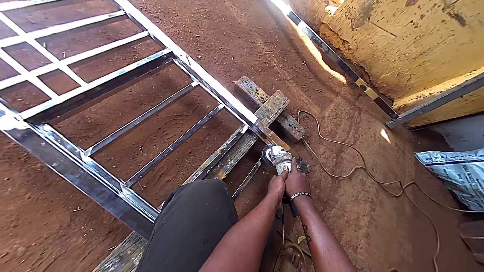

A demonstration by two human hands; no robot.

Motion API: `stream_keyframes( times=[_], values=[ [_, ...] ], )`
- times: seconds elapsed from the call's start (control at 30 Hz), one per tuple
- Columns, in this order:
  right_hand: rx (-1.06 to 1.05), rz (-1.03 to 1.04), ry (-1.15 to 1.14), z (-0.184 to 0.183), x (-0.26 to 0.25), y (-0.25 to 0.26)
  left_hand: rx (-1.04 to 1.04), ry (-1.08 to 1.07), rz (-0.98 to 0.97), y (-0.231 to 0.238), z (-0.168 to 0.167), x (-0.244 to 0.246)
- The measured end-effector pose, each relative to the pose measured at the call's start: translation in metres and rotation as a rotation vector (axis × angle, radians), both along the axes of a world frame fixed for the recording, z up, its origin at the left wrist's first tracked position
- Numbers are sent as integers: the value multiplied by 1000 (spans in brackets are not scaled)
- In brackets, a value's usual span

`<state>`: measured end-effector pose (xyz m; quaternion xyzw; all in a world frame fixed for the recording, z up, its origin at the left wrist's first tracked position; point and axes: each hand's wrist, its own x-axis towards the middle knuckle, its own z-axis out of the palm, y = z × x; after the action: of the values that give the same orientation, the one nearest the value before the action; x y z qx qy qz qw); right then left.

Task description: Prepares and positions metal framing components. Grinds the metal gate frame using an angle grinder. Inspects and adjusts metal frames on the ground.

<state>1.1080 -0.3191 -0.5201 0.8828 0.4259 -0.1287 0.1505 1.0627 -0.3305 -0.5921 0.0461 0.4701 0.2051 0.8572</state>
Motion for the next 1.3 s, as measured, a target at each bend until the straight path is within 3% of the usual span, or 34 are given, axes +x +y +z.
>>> stream_keyframes(
  times=[0.4, 1.3],
  values=[
    [-98, -31, -28, 23, -19, 11, -3, -51, -22, 6, 6, -7],
    [-123, -1, -38, 26, -19, 17, 19, -14, -22, 10, 21, -14]
  ],
)
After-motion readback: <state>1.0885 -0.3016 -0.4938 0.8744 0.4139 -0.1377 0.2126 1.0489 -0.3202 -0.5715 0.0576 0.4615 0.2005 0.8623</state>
